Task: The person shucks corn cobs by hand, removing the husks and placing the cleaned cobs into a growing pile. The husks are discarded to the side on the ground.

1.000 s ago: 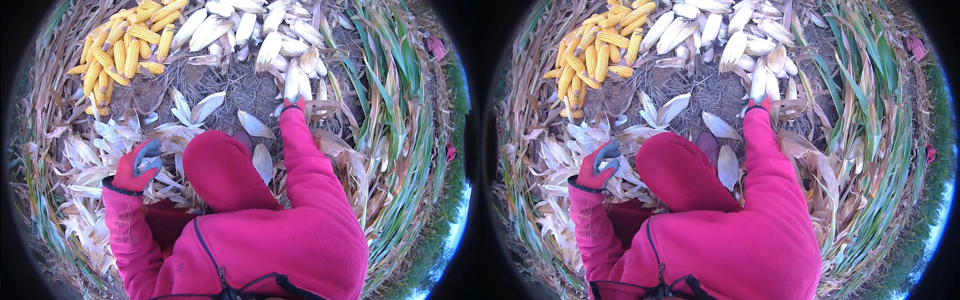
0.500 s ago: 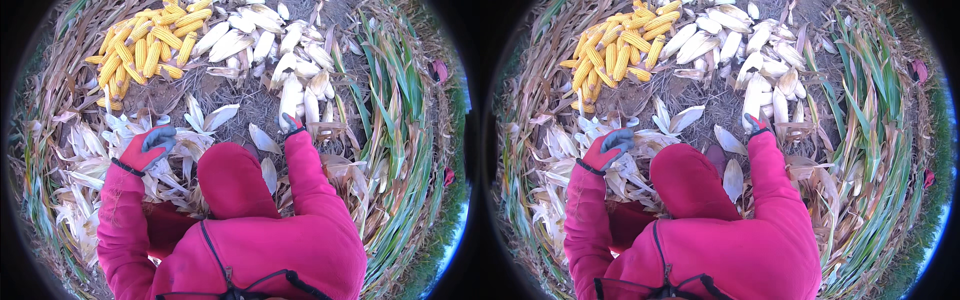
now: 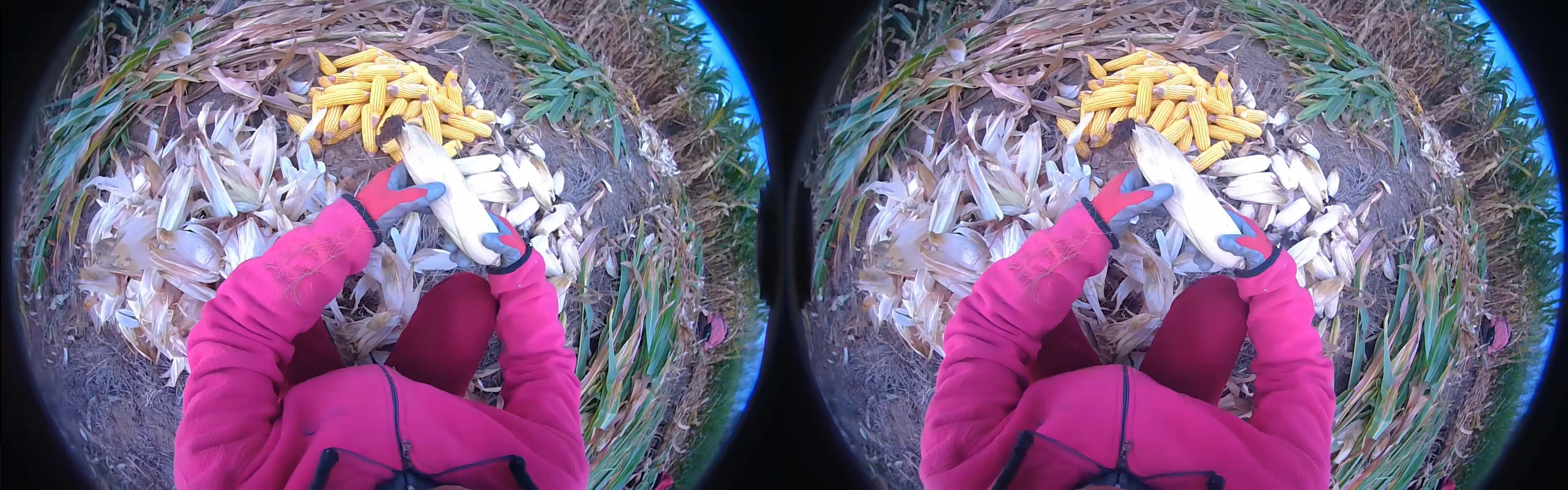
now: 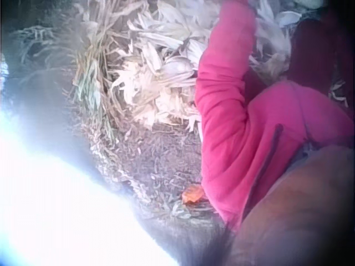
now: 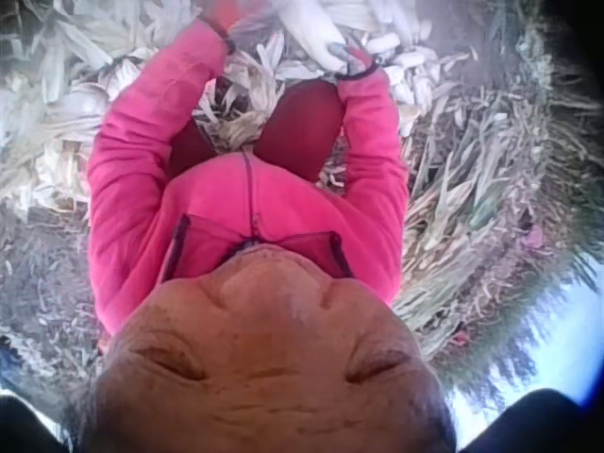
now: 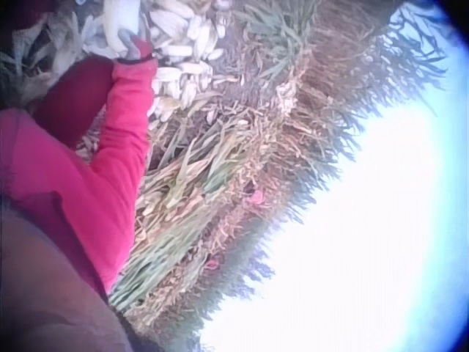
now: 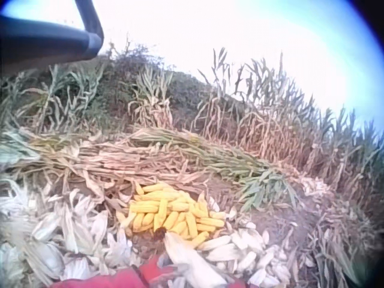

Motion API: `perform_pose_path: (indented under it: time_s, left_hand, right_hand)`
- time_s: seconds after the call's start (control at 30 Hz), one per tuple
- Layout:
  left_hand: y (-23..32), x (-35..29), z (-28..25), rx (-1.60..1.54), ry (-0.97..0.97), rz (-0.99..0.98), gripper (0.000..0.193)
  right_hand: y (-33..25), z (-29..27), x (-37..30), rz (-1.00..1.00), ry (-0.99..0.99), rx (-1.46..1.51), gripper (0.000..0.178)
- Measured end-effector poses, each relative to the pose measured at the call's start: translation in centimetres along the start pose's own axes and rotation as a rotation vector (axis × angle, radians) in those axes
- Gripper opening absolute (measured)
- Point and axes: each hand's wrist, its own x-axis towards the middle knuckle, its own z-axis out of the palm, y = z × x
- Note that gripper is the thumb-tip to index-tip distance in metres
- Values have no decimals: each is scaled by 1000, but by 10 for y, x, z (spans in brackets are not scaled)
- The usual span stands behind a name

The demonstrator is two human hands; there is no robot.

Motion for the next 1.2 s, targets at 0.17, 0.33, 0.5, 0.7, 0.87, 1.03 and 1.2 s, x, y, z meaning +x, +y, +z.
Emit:
perform_pose_path:
  time_s: [0.17, 0.33, 0.5, 0.7, 0.87, 1.03, 1.2]
  left_hand:
    - [16, -9, -60, -233, 365, 106, 45]
    - [35, -17, -76, 1, 500, 343, 47]
    - [43, -22, -87, 269, 558, 138, 41]
    - [37, -28, -108, 826, 453, 310, 37]
    - [53, -33, -94, 600, 254, 105, 28]
    - [45, -32, -88, 565, 406, 56, 28]
    - [35, -23, -83, 293, 542, 69, 23]
  right_hand:
    - [-14, 61, 68, 97, 92, -180, 61]
    - [22, 58, 107, 37, 151, -454, 72]
    - [17, 24, 93, -216, 272, -1032, 79]
    - [-8, 29, 74, -396, 308, -1247, 76]
    - [-5, 33, 64, -546, 349, -1436, 75]
    - [-2, 41, 61, -636, 424, -1573, 71]
    - [1, 46, 64, -651, 518, -1644, 71]
